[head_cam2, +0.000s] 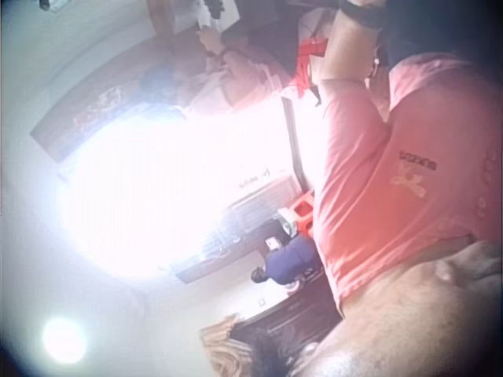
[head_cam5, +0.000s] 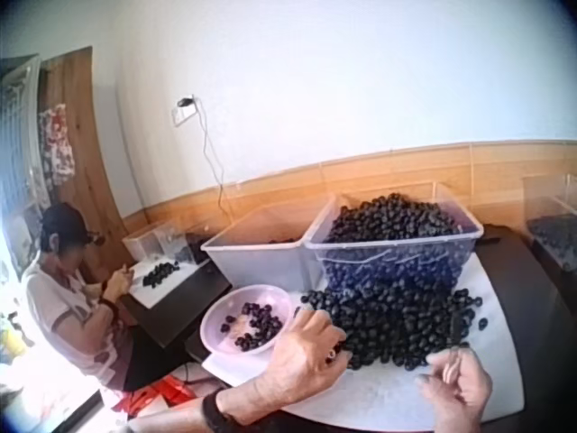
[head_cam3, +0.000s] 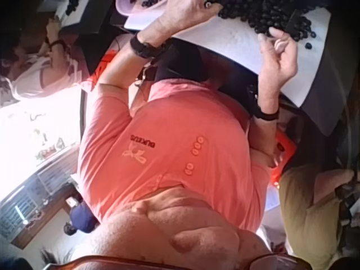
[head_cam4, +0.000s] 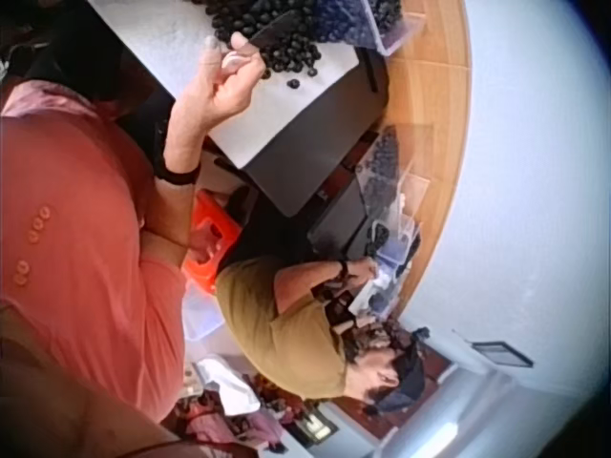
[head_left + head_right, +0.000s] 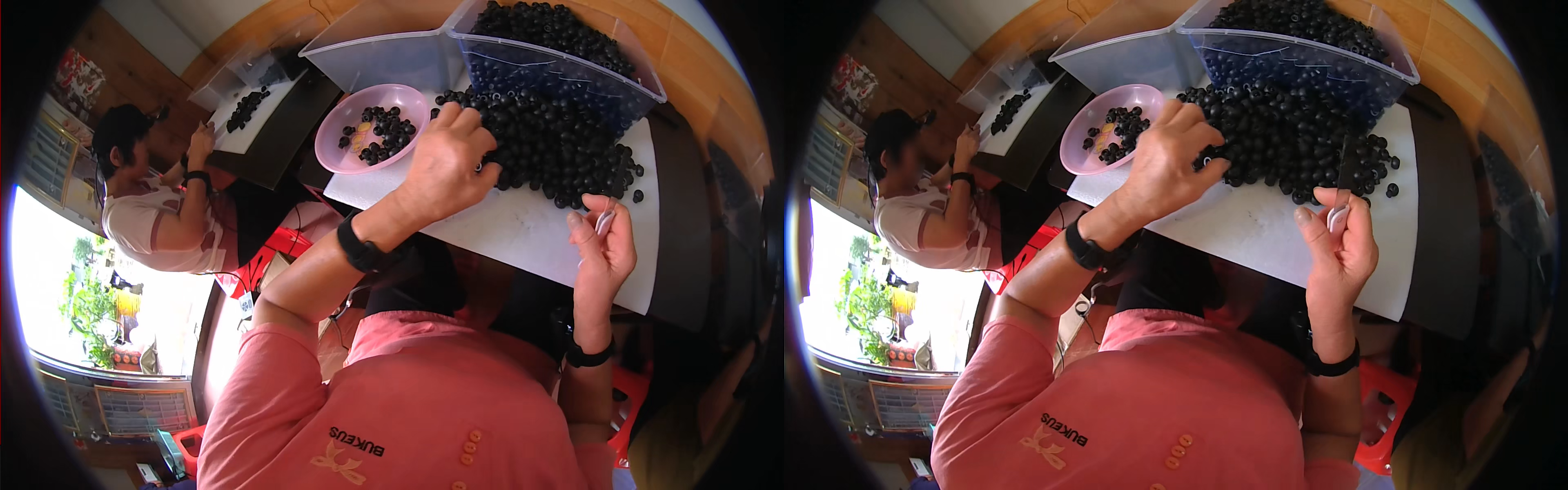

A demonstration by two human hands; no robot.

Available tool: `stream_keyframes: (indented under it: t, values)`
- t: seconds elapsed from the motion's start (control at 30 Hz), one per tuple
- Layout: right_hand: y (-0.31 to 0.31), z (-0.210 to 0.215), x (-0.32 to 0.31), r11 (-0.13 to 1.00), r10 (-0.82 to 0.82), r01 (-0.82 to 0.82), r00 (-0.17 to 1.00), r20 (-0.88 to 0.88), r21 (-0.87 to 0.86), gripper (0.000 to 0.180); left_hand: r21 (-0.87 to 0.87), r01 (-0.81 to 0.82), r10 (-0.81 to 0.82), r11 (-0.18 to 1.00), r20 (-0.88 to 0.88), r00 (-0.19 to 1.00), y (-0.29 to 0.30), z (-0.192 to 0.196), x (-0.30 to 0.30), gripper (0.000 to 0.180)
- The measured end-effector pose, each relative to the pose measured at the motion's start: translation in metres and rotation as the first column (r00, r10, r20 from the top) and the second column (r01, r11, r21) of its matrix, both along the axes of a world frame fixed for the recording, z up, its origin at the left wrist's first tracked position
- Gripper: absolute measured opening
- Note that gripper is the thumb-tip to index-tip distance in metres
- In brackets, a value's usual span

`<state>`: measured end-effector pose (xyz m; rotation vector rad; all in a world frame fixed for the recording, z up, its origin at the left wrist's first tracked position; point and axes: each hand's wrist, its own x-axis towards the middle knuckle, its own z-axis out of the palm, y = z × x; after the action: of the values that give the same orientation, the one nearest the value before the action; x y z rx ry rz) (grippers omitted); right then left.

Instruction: Using a knife to remove stems and defects from blueberries.

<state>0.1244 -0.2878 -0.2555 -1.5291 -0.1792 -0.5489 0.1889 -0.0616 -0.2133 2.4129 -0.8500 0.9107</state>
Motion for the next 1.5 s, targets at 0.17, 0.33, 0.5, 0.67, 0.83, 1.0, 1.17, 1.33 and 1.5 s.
stream_keyframes:
  t: [0.17,0.33,0.5,0.67,0.83,1.0,1.17,1.33,1.5]
  values:
    - [0.0,-0.001,-0.003,0.996,0.009,-0.001,0.996,0.083,-0.093,0.019,0.162,-0.144,0.136,0.976,0.056,0.989,-0.021,-0.006,0.009,0.014]
    - [0.002,-0.002,-0.006,0.99,-0.013,0.03,0.992,0.125,-0.136,0.02,0.185,-0.17,0.161,0.968,0.061,0.985,-0.028,-0.008,0.011,0.011]
    - [0.001,-0.002,-0.004,0.987,-0.012,0.032,0.992,0.129,-0.157,0.02,0.134,-0.101,0.091,0.986,0.084,0.992,-0.019,0.002,-0.001,0.01]
    - [0.002,0.0,-0.006,0.989,0.027,-0.008,0.991,0.13,-0.147,0.021,0.148,0.067,-0.06,0.987,-0.051,0.997,-0.02,-0.008,-0.042,0.016]
    - [0.001,0.001,-0.009,0.994,0.069,-0.063,0.995,0.071,-0.09,0.029,0.141,0.024,-0.015,0.99,-0.065,0.998,-0.022,-0.037,-0.048,0.018]
    - [0.001,0.001,-0.008,0.969,0.115,-0.099,0.992,0.06,-0.227,0.021,-0.222,0.13,-0.195,0.966,-0.301,0.934,-0.019,-0.037,-0.052,0.016]
    - [0.006,0.002,-0.013,0.973,0.128,-0.102,0.985,0.118,-0.208,0.021,-0.802,-0.21,-0.764,0.56,-0.597,0.244,-0.015,-0.019,-0.058,0.019]
    - [0.006,0.009,-0.013,0.963,0.179,-0.173,0.984,0.012,-0.207,0.023,-0.912,-0.33,-0.954,0.244,-0.288,0.09,-0.016,-0.026,-0.054,0.021]
    - [0.008,0.011,-0.014,0.951,0.224,-0.213,0.974,0.024,-0.225,0.024,-0.912,-0.356,-0.966,0.203,-0.245,0.078,-0.019,-0.035,-0.051,0.021]
